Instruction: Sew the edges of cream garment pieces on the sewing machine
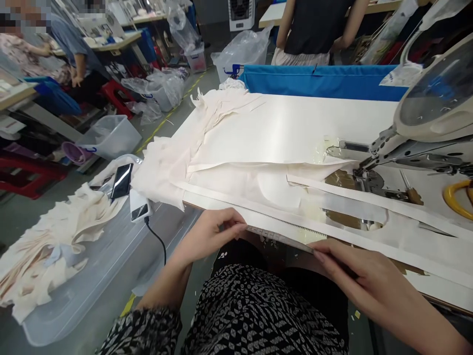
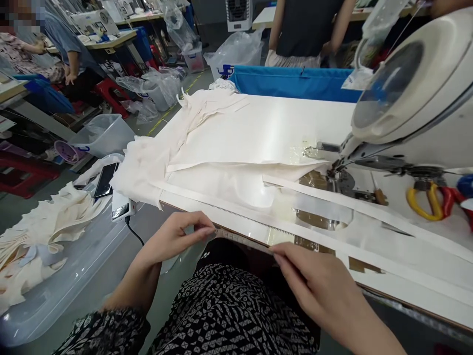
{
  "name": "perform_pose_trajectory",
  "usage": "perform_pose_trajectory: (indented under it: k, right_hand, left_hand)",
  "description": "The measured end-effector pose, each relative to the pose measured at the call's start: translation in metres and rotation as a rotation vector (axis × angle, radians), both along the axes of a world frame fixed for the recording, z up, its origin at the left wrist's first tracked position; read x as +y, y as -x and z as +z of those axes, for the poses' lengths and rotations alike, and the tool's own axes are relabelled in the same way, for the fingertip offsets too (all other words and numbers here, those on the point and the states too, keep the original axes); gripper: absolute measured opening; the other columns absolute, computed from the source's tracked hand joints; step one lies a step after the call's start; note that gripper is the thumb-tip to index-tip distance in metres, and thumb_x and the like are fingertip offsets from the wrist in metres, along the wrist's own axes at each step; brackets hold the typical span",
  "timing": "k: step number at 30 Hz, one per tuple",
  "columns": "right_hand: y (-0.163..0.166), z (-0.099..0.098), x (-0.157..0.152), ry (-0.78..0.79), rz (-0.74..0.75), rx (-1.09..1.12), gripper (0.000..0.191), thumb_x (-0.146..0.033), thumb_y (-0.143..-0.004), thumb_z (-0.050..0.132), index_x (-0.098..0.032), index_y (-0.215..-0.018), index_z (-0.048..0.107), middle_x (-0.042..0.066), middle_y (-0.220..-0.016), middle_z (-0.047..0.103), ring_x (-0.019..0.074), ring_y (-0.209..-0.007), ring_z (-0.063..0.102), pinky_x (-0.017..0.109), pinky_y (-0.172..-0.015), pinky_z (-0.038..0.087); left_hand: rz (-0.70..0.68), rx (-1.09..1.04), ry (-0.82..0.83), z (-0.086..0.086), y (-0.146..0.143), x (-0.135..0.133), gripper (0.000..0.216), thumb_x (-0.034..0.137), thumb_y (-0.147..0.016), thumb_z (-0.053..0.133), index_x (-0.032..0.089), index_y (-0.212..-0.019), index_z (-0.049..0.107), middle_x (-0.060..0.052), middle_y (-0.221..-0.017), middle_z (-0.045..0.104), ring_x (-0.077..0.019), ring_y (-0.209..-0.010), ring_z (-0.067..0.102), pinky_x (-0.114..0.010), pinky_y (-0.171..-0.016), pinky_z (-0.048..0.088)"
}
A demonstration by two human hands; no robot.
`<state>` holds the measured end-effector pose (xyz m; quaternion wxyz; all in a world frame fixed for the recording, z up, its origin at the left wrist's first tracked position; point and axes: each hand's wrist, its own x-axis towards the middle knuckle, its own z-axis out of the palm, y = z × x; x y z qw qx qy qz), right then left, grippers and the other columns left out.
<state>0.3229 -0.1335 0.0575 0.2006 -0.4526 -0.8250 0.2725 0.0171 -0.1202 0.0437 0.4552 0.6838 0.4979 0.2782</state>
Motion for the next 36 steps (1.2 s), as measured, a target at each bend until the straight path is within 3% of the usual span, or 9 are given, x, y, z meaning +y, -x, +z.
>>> perform_pose_trajectory:
  k: [4, 9, 18, 26, 31, 36]
  right_hand:
    - [-0.002, -0.003, 0.015, 0.138, -0.041, 0.001, 0.03, -0.044, -0.103, 0.046, -0.027, -0.099, 0.07, -0.002, -0.069, 0.07, 0.0152, -0.058, 0.065, 0.025, -0.051, 0.047]
    - [0.003, -0.014, 0.031, 0.324, -0.107, 0.037, 0.037, -0.057, -0.1, 0.053, -0.028, -0.116, 0.069, 0.002, -0.087, 0.074, 0.019, -0.077, 0.068, 0.026, -0.057, 0.049]
    - [0.037, -0.002, 0.062, 0.022, -0.078, -0.07, 0.027, -0.036, -0.097, 0.047, -0.023, -0.088, 0.068, 0.002, -0.078, 0.073, 0.0178, -0.067, 0.066, 0.029, -0.058, 0.044]
    - [0.027, -0.009, 0.064, 0.035, -0.089, -0.087, 0.028, -0.039, -0.098, 0.045, -0.023, -0.086, 0.066, 0.001, -0.076, 0.071, 0.0173, -0.065, 0.063, 0.029, -0.056, 0.042]
    - [0.029, -0.015, 0.064, 0.059, -0.097, -0.102, 0.029, -0.041, -0.098, 0.046, -0.023, -0.087, 0.066, 0.001, -0.076, 0.071, 0.0176, -0.066, 0.063, 0.029, -0.058, 0.042]
    - [0.031, -0.02, 0.064, 0.033, -0.091, -0.122, 0.028, -0.039, -0.097, 0.045, -0.023, -0.086, 0.065, 0.002, -0.077, 0.071, 0.0181, -0.066, 0.062, 0.03, -0.058, 0.041]
  left_hand:
    - [0.11, 0.01, -0.123, -0.004, -0.007, 0.011, 0.017, 0.029, -0.097, 0.059, 0.019, -0.087, 0.069, -0.001, -0.078, 0.069, -0.0126, -0.068, 0.057, -0.025, -0.062, 0.044]
    - [0.132, 0.048, -0.244, -0.016, -0.014, 0.021, 0.017, 0.027, -0.098, 0.059, 0.019, -0.085, 0.067, -0.001, -0.081, 0.067, -0.0138, -0.073, 0.056, -0.027, -0.066, 0.045]
    - [0.1, 0.109, -0.298, -0.021, 0.0, 0.052, 0.017, 0.025, -0.099, 0.059, 0.02, -0.087, 0.07, -0.003, -0.085, 0.064, -0.0168, -0.083, 0.058, -0.031, -0.074, 0.045]
    - [0.004, 0.21, -0.202, -0.007, 0.001, 0.074, 0.009, 0.022, -0.092, 0.066, 0.02, -0.084, 0.07, -0.001, -0.083, 0.062, -0.0152, -0.078, 0.056, -0.03, -0.07, 0.042]
    - [-0.034, 0.199, -0.12, -0.008, 0.004, 0.08, 0.011, 0.024, -0.092, 0.066, 0.02, -0.083, 0.07, 0.0, -0.083, 0.06, -0.0141, -0.076, 0.055, -0.029, -0.069, 0.041]
    - [-0.063, 0.198, -0.143, -0.008, 0.005, 0.082, 0.013, 0.025, -0.092, 0.064, 0.019, -0.083, 0.069, -0.001, -0.083, 0.06, -0.0146, -0.079, 0.055, -0.029, -0.07, 0.042]
